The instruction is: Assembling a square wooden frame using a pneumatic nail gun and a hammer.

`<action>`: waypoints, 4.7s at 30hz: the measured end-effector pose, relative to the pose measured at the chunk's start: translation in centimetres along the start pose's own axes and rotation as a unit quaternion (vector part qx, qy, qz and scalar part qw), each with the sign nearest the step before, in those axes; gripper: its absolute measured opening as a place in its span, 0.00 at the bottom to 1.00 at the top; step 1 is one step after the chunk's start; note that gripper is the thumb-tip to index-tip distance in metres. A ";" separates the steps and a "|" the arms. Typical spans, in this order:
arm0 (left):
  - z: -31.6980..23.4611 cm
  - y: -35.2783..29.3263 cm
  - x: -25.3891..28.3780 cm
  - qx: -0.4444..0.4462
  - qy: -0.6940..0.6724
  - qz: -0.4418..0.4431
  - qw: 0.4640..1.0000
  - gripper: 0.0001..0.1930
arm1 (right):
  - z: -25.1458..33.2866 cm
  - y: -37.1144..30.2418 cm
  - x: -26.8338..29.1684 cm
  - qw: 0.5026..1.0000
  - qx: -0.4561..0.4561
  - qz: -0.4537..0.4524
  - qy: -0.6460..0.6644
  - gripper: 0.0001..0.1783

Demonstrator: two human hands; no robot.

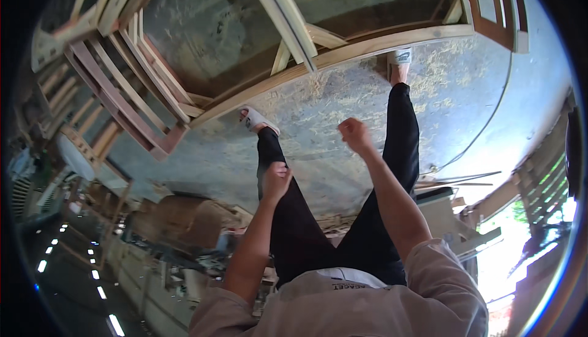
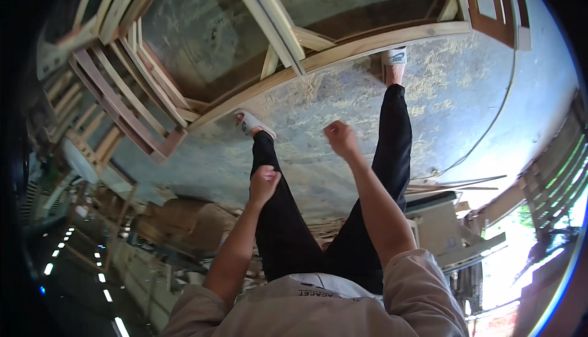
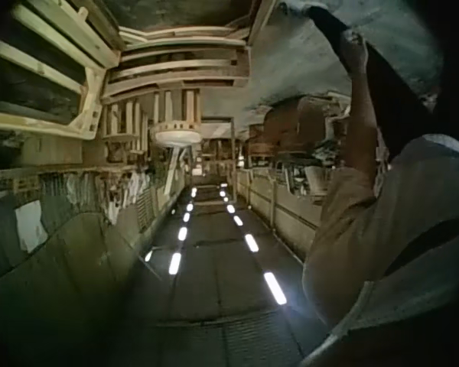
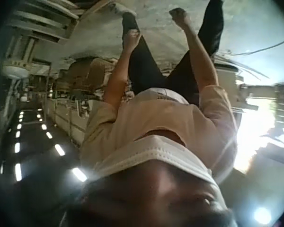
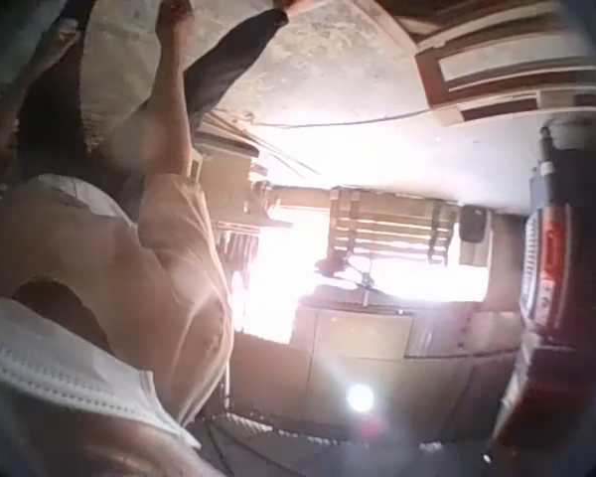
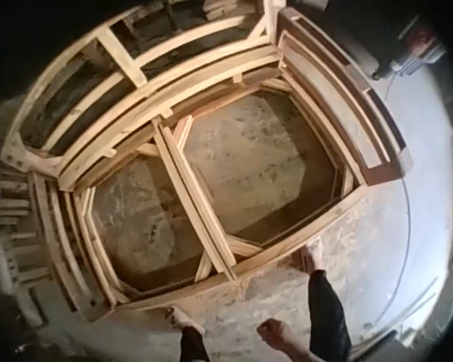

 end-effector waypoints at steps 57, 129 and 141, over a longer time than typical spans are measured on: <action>26.5 10.8 15.9 0.024 -0.772 -0.195 0.604 0.09 | 8.8 16.0 -49.2 0.646 0.201 0.089 -0.731 0.42; 32.6 24.9 20.8 0.146 -0.125 -0.282 0.940 0.59 | 29.8 31.8 -74.7 0.996 0.084 0.014 0.016 0.59; 33.1 24.4 19.9 0.160 -0.100 -0.282 0.941 0.60 | 27.1 26.6 -72.5 0.991 0.127 0.050 0.013 0.55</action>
Point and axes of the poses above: each hand's wrist, its own y-axis towards the middle knuckle, its own x-axis out of the back of the hand, z = x × y, the point moved 1 cm from there along y, towards the middle knuckle, and after that the axes turned 14 degrees about y, right-handed, at the moved point
